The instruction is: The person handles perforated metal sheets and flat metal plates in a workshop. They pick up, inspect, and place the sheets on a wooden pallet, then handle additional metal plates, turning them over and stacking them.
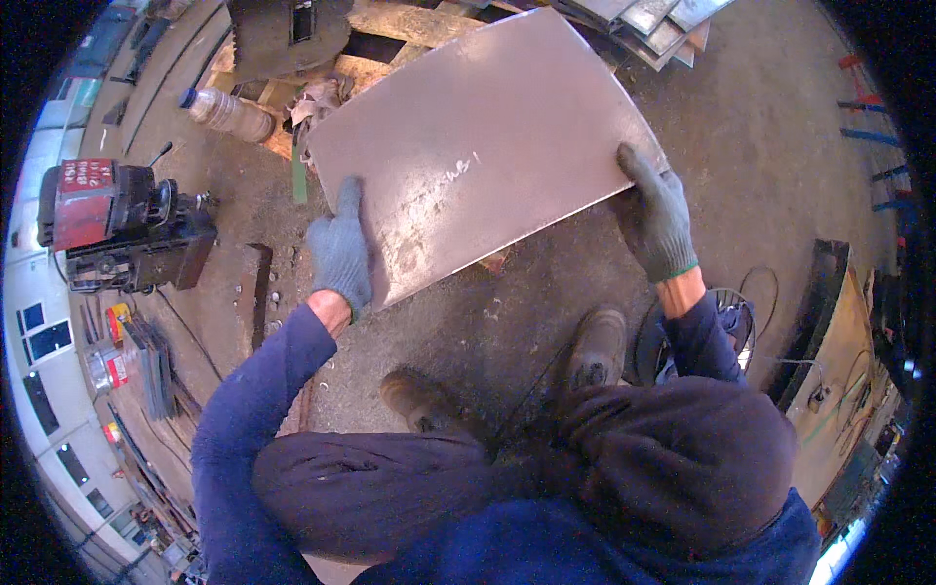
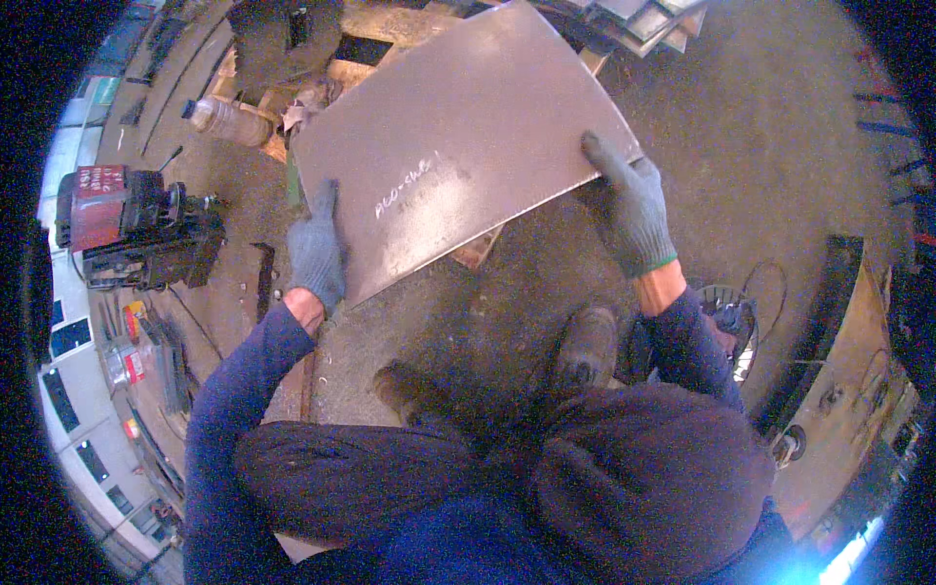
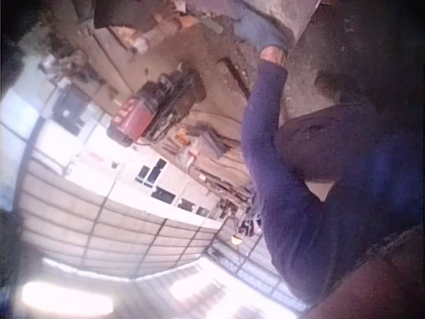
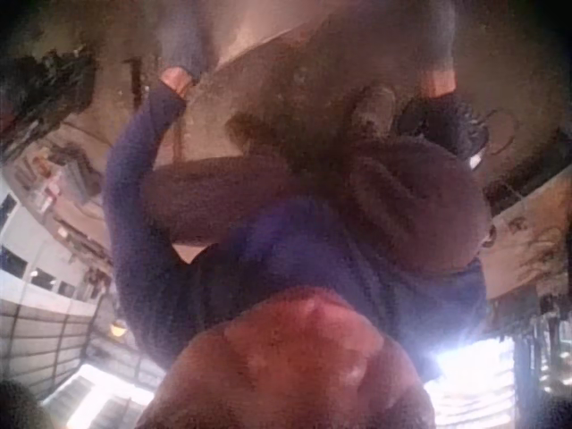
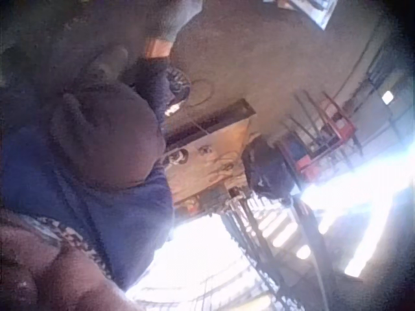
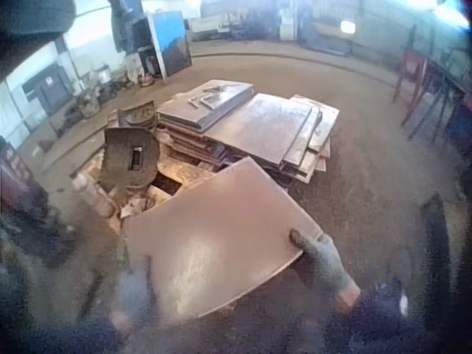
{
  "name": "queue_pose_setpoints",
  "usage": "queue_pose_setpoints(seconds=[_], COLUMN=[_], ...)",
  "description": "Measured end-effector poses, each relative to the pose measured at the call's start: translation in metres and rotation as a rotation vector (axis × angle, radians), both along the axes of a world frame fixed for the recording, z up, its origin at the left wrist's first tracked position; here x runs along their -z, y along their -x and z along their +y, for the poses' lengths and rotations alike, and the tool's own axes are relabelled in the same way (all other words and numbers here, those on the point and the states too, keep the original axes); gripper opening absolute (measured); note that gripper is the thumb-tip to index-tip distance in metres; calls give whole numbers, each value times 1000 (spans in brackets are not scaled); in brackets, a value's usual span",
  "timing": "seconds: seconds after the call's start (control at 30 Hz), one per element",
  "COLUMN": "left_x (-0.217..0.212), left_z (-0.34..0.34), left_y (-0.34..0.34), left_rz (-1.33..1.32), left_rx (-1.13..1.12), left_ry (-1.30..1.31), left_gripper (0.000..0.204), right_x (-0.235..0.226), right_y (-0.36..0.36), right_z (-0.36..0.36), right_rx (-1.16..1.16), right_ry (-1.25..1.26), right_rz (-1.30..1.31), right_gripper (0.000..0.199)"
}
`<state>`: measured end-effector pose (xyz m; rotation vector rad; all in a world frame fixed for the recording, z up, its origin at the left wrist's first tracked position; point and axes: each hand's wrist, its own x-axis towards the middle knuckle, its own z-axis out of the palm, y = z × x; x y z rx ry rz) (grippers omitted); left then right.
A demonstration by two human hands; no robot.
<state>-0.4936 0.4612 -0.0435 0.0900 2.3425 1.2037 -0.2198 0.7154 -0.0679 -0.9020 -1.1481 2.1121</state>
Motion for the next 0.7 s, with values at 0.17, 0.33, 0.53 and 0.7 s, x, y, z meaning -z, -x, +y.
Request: queue_pose_setpoints(seconds=[0.17,0.33,0.53,0.7], left_x=[74,71,90,72], left_z=[-25,-17,-14,-24], left_y=[3,-9,-18,17], left_rz=[38,-84,-327,-66], left_rx=[162,179,108,692], left_ry=[-10,-117,-79,345], left_gripper=[81,67,64,70], right_x=[94,90,93,51], right_y=[-52,-44,-29,-23], right_z=[17,18,39,82], right_rx=[-1,-118,-9,123], right_ry=[-111,-394,-591,-1189], right_rz=[-471,-432,-721,-1008], right_gripper=[51,56,48,48])
